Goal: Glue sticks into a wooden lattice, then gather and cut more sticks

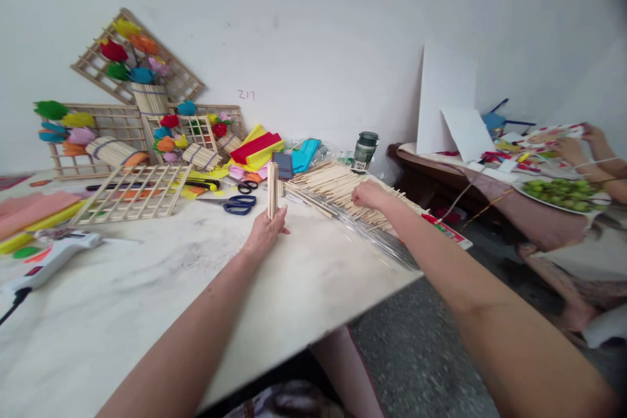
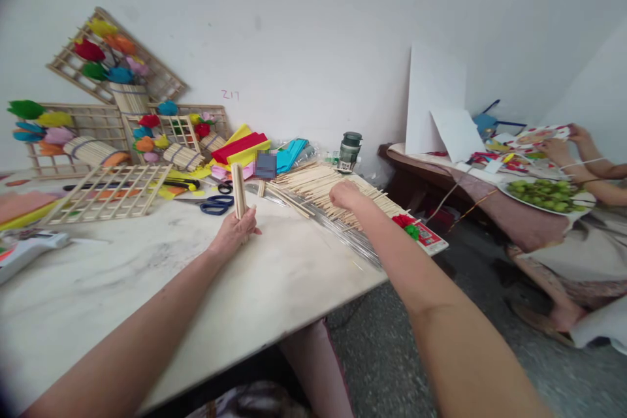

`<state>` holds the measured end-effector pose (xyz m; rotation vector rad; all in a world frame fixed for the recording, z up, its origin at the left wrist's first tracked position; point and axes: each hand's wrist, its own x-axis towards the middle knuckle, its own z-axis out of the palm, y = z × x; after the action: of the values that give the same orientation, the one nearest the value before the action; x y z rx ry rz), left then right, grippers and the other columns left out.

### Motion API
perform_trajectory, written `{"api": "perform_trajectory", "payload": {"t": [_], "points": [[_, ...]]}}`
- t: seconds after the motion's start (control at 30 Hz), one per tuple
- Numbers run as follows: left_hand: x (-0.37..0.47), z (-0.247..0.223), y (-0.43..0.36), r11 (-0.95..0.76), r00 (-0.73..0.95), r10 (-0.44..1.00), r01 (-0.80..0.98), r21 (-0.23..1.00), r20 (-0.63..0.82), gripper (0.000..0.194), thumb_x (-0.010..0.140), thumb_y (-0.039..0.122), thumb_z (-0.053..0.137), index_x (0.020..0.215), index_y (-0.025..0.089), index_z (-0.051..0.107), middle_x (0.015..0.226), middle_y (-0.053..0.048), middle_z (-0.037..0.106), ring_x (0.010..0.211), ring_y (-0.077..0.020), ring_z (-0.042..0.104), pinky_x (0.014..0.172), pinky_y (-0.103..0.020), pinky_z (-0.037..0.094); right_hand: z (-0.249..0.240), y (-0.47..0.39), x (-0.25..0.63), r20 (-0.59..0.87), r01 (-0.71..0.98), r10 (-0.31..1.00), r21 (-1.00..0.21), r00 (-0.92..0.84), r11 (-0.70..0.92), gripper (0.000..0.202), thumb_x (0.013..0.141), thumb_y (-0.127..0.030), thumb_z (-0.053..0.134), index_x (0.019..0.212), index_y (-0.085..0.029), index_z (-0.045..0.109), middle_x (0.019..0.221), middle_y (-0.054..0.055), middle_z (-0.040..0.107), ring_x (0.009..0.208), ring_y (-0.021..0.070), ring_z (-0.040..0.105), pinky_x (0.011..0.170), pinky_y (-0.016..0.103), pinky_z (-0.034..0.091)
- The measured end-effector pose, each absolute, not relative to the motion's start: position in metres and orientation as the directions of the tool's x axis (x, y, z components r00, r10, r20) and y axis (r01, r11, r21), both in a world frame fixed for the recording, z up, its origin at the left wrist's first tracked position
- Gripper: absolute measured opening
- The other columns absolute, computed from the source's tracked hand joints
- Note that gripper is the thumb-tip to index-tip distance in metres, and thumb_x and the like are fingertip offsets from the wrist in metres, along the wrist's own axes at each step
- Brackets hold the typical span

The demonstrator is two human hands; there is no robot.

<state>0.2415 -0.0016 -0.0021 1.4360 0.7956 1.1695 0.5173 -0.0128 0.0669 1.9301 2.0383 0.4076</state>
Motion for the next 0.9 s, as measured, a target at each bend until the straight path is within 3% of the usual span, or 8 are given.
{"api": "perform_trajectory", "payload": {"t": [0.23, 0.73, 0.83, 0.9], "points": [[0.242, 0.0, -0.003, -0.202, 0.306, 0.923, -0.13, 0.971, 0.233, 0.044, 0.064, 0.057, 0.058, 0.059, 0.019, 0.035, 0.046, 0.009, 0.03, 0.041, -0.0041, 0.031, 0.047, -0.023, 0.049, 0.064, -0.005, 0.516, -0.072, 0.807, 0.979, 0.555, -0.192, 0.199, 0.029, 0.069, -0.008, 0.045, 0.083, -0.007, 0.071, 0.087, 0.019, 0.067, 0.077, 0.019, 0.062, 0.059, 0.026, 0.035], [0.242, -0.002, -0.001, -0.212, 0.292, 0.925, -0.13, 0.969, 0.242, 0.043, 0.064, 0.056, 0.059, 0.059, 0.019, 0.037, 0.044, 0.009, 0.031, 0.04, -0.0043, 0.032, 0.045, -0.022, 0.049, 0.05, 0.002, 0.521, -0.093, 0.78, 0.936, 0.528, -0.339, 0.335, 0.026, 0.07, -0.003, 0.044, 0.077, -0.008, 0.069, 0.081, 0.018, 0.067, 0.077, 0.0222, 0.063, 0.064, 0.028, 0.039], [0.242, -0.002, -0.001, -0.214, 0.296, 0.924, -0.123, 0.969, 0.242, 0.043, 0.064, 0.056, 0.058, 0.059, 0.019, 0.038, 0.044, 0.009, 0.031, 0.04, -0.0043, 0.032, 0.046, -0.022, 0.049, 0.059, -0.001, 0.519, -0.078, 0.797, 0.948, 0.522, -0.309, 0.303, 0.026, 0.072, -0.003, 0.044, 0.084, -0.009, 0.066, 0.082, 0.018, 0.067, 0.078, 0.0229, 0.062, 0.063, 0.028, 0.038], [0.241, -0.002, -0.002, -0.21, 0.298, 0.924, -0.127, 0.969, 0.24, 0.043, 0.063, 0.056, 0.059, 0.058, 0.019, 0.038, 0.044, 0.009, 0.032, 0.039, -0.0042, 0.032, 0.046, -0.023, 0.049, 0.07, -0.004, 0.515, 0.012, 0.833, 0.962, 0.503, -0.273, 0.23, 0.027, 0.076, -0.005, 0.042, 0.092, -0.009, 0.063, 0.085, 0.017, 0.066, 0.08, 0.023, 0.062, 0.063, 0.028, 0.038]]}}
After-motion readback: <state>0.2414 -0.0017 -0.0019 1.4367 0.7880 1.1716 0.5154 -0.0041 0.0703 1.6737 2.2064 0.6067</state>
